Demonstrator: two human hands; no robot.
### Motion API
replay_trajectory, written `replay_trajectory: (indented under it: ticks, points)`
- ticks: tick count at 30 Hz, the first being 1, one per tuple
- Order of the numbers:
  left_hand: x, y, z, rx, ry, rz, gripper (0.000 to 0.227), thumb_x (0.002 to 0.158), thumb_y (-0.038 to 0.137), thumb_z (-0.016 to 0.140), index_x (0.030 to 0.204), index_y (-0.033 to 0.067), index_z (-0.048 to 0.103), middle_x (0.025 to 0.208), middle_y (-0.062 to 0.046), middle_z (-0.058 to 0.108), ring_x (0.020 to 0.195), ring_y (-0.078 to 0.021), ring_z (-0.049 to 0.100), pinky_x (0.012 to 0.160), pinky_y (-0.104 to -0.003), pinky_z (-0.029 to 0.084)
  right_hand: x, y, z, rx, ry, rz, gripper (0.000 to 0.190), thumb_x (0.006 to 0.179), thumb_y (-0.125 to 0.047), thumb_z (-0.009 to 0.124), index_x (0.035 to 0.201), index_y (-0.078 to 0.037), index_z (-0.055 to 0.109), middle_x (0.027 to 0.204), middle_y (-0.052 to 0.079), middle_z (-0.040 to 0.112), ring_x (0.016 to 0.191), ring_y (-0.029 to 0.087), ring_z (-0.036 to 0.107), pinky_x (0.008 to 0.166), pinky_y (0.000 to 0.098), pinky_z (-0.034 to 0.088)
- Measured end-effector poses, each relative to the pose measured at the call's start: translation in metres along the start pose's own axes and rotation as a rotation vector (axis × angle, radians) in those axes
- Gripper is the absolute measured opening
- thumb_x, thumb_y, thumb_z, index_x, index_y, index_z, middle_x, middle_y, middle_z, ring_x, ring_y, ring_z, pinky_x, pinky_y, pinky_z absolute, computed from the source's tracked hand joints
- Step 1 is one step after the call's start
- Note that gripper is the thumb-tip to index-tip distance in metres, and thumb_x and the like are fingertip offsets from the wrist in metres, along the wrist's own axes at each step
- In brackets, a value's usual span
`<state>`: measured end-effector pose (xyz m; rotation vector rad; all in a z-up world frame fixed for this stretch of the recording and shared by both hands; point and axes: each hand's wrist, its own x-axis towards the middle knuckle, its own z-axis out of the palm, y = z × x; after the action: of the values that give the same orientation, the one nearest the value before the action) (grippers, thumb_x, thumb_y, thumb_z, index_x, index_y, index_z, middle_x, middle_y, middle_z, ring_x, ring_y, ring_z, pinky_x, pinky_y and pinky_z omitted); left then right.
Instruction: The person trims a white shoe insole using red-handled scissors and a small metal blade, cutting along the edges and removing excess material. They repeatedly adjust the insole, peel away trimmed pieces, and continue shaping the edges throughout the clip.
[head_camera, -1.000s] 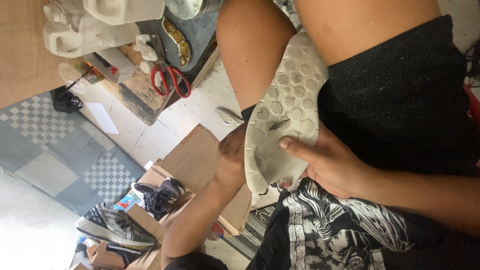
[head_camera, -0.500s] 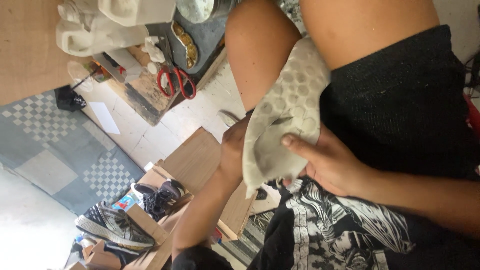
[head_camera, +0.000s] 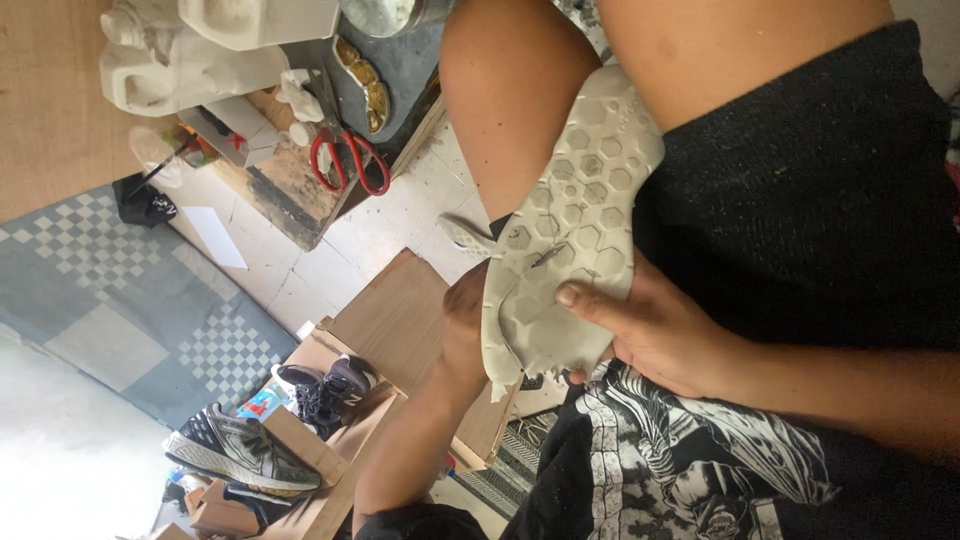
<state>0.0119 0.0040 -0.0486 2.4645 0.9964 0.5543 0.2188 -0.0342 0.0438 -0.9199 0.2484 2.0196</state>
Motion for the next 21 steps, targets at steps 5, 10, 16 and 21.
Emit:
replay_trajectory:
  ticks: [5, 10, 16, 21]
  points:
    - [-0.016, -0.026, 0.02, 0.001, -0.008, -0.008, 0.018, 0.077, 0.009, 0.064, 0.088, -0.0044, 0.063, 0.087, -0.017, 0.063, 0.08, -0.0322, 0.064, 0.066, -0.037, 0.052, 0.003, 0.003, -0.003, -0.011, 0.004, -0.058, 0.033, 0.079, -0.008, 0.055, 0.108, -0.002, 0.039, 0.082, 0.024, 0.064, 0.063, 0.035, 0.068, 0.042, 0.0444, 0.059]
    - [-0.095, -0.109, 0.051, 0.01, -0.006, -0.028, 0.017, 0.077, 0.009, 0.064, 0.088, -0.0036, 0.063, 0.086, -0.016, 0.063, 0.079, -0.0314, 0.064, 0.066, -0.036, 0.052, 0.007, 0.001, -0.009, -0.029, 0.007, -0.069, 0.033, 0.08, -0.009, 0.054, 0.108, -0.002, 0.039, 0.083, 0.023, 0.064, 0.065, 0.035, 0.068, 0.043, 0.0434, 0.059]
    - [-0.109, -0.109, 0.04, 0.058, 0.003, -0.066, 0.015, 0.077, 0.008, 0.064, 0.088, -0.0026, 0.064, 0.084, -0.015, 0.064, 0.078, -0.0305, 0.064, 0.067, -0.036, 0.053, 0.01, 0.007, -0.015, -0.058, -0.001, -0.065, 0.03, 0.081, -0.01, 0.053, 0.107, -0.002, 0.039, 0.083, 0.024, 0.063, 0.064, 0.035, 0.067, 0.041, 0.0439, 0.059]
    - [-0.11, -0.114, 0.038, 0.083, 0.016, -0.067, 0.014, 0.077, 0.008, 0.063, 0.087, -0.0018, 0.064, 0.083, -0.015, 0.064, 0.077, -0.0297, 0.064, 0.067, -0.036, 0.053, 0.004, 0.011, -0.012, 0.046, -0.031, -0.02, 0.033, 0.079, -0.008, 0.056, 0.107, -0.001, 0.041, 0.081, 0.025, 0.064, 0.064, 0.036, 0.068, 0.041, 0.0447, 0.059]
